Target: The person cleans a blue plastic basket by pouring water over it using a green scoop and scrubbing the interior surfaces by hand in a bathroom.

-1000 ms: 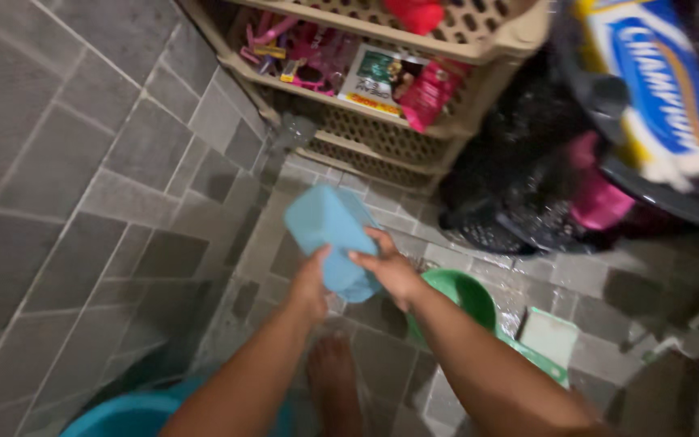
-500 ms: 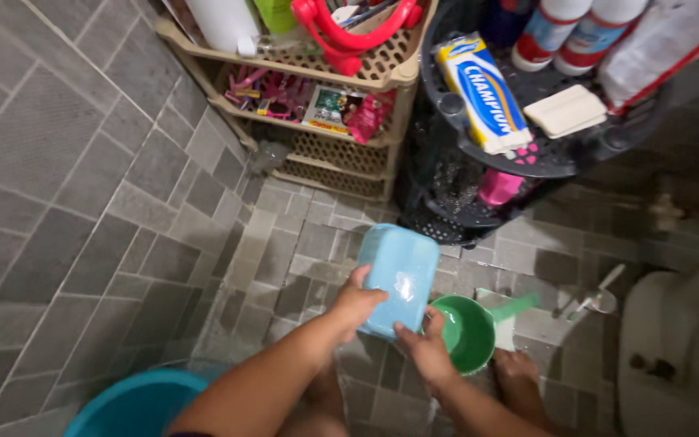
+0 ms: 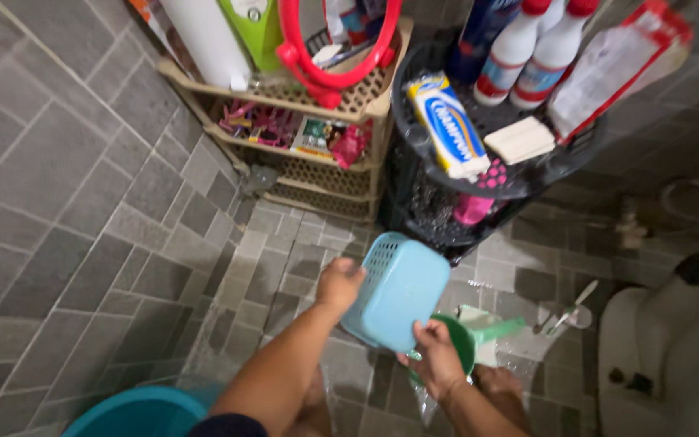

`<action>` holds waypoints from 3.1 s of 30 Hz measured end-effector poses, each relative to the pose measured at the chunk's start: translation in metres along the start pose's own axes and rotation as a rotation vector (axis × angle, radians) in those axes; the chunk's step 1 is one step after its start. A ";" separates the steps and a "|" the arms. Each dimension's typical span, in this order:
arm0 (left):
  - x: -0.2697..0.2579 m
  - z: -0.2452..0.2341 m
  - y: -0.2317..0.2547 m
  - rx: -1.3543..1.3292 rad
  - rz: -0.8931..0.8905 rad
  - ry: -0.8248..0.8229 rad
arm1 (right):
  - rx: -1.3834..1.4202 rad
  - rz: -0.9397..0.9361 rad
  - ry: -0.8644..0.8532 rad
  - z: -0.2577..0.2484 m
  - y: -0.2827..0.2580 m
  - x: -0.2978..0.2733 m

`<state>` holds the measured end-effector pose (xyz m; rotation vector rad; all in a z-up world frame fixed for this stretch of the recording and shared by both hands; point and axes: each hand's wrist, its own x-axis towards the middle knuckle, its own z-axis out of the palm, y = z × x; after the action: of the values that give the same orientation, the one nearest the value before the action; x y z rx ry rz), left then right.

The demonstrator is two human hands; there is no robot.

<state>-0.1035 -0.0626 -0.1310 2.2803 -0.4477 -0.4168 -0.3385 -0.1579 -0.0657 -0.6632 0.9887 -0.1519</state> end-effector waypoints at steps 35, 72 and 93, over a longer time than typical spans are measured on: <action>0.015 0.088 -0.046 -0.960 -0.498 -0.445 | -0.277 -0.099 0.202 -0.047 -0.022 0.034; -0.197 -0.150 0.237 0.153 0.252 -0.094 | -1.516 -1.615 -0.176 0.044 -0.170 -0.214; -0.293 -0.170 0.410 -1.129 -0.201 -0.399 | -1.660 -1.851 0.300 -0.061 -0.317 -0.357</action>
<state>-0.3685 -0.0945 0.3296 1.1366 -0.0978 -0.9445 -0.5319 -0.2914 0.3536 -3.0191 0.2109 -1.1107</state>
